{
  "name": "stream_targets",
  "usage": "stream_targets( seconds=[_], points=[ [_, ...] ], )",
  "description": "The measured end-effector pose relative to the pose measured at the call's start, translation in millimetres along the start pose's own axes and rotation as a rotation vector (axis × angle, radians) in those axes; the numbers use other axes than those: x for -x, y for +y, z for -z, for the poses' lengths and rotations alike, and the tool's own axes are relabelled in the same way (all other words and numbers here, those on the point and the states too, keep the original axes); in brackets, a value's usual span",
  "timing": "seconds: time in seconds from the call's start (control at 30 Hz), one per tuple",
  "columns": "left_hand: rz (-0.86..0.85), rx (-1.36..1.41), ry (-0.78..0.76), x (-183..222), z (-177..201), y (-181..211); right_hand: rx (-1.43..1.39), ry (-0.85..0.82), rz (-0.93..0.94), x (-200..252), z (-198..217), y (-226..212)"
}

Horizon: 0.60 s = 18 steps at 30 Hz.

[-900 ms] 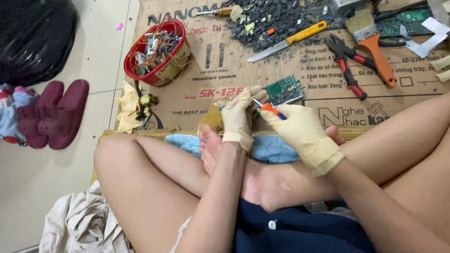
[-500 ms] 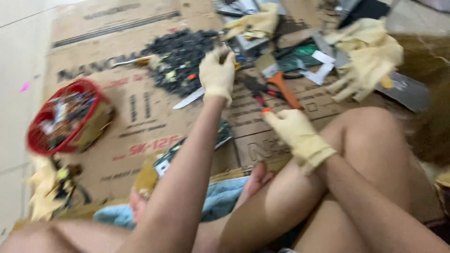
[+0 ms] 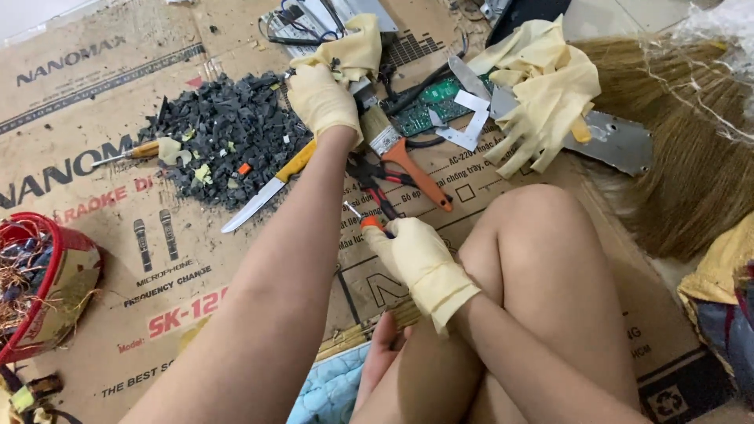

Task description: The person sits on the floor and uses a screwdriver and pliers to remove components from a small circuit board. They unscrew parts, pry off pieces, and strip copper wire from a transformer-like component, placing debris on the cardboard.

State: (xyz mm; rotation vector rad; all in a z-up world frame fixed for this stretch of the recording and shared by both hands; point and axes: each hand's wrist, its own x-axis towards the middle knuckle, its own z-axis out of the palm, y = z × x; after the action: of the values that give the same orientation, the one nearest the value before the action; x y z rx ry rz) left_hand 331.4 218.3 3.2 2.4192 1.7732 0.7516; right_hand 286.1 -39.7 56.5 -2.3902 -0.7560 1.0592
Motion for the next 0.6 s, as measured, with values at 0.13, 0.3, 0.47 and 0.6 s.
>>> stream_targets(
  seconds=[0.13,0.3,0.47,0.6],
  points=[
    [-0.005,0.176,0.084,18.6,13.7,-10.1,0.011,0.031,0.064,4.5,4.2,1.9],
    [0.173,0.87,0.205,89.3,77.2,-59.1,0.112,0.213,0.409,10.4,-13.8,10.1],
    [0.226,1.164,0.2,190.4,168.0,-103.2,-0.192,0.363,0.794,59.2,-17.1,-9.9],
    [0.361,1.403,0.131,245.9,214.2,-118.1,-0.508,0.147,0.725,111.9,-27.9,-38.0]
  ],
)
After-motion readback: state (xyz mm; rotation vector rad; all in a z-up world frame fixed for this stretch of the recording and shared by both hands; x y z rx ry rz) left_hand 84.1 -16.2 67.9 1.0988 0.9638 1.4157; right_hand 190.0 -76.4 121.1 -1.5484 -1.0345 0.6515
